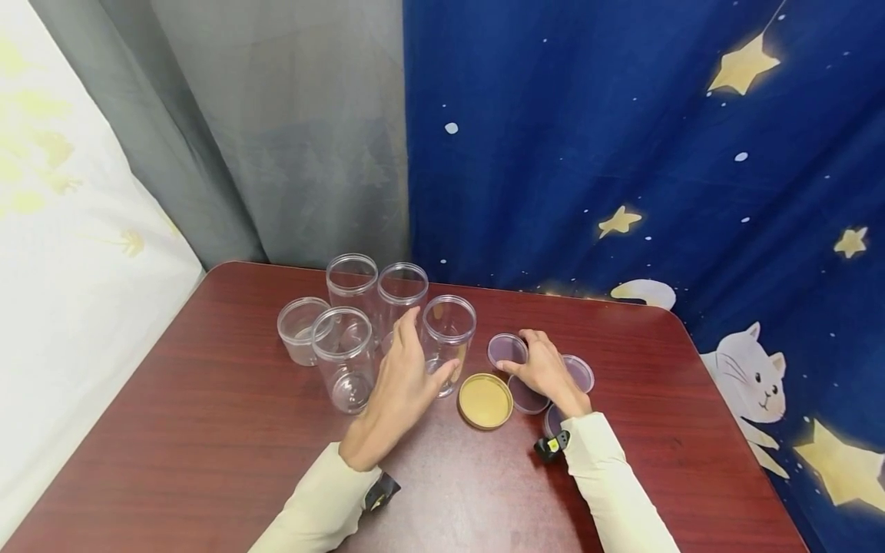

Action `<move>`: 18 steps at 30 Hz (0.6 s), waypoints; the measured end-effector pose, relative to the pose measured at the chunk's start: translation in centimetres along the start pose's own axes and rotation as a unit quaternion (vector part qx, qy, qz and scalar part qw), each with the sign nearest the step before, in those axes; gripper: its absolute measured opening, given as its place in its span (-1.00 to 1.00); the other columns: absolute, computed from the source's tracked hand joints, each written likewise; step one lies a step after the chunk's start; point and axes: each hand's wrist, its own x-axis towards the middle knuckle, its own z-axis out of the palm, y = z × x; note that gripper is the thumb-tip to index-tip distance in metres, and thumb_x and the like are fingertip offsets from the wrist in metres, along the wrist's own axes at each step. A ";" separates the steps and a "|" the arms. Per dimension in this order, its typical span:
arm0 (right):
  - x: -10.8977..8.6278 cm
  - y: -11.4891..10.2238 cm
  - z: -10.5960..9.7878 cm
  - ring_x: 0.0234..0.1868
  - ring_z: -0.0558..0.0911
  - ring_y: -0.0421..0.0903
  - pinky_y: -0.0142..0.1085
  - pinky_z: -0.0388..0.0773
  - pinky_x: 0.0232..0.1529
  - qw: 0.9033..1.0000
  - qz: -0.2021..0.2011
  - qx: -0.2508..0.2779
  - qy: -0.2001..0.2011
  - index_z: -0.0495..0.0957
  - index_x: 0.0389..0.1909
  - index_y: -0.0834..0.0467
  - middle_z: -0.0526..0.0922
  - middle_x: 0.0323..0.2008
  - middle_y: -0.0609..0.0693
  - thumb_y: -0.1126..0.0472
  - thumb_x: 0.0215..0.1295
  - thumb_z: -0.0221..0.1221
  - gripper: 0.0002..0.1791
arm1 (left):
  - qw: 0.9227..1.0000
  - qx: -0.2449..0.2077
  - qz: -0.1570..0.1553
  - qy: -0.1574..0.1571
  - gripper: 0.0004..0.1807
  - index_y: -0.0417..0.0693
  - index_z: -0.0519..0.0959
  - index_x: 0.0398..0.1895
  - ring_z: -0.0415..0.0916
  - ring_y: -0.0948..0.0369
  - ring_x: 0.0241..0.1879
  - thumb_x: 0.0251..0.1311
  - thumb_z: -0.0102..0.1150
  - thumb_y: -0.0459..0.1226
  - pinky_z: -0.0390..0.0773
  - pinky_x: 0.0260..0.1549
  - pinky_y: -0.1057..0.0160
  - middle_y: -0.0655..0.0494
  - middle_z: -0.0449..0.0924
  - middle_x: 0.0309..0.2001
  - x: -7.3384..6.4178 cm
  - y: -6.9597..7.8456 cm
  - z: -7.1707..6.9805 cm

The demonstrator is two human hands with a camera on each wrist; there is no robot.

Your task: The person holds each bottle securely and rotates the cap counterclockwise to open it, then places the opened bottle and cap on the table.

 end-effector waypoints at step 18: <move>-1.0 1.5 -6.6 0.54 -0.13 0.35 0.45 -0.15 0.34 0.994 0.011 -0.070 0.088 0.12 0.51 0.13 -0.11 0.55 0.30 -0.50 0.15 0.13 0.09 | 0.966 0.161 0.189 -0.078 0.04 -0.07 0.04 0.56 -0.07 -0.19 0.51 0.14 0.20 0.23 0.02 0.40 -0.27 -0.25 0.10 0.49 3.1 -0.6 -15.6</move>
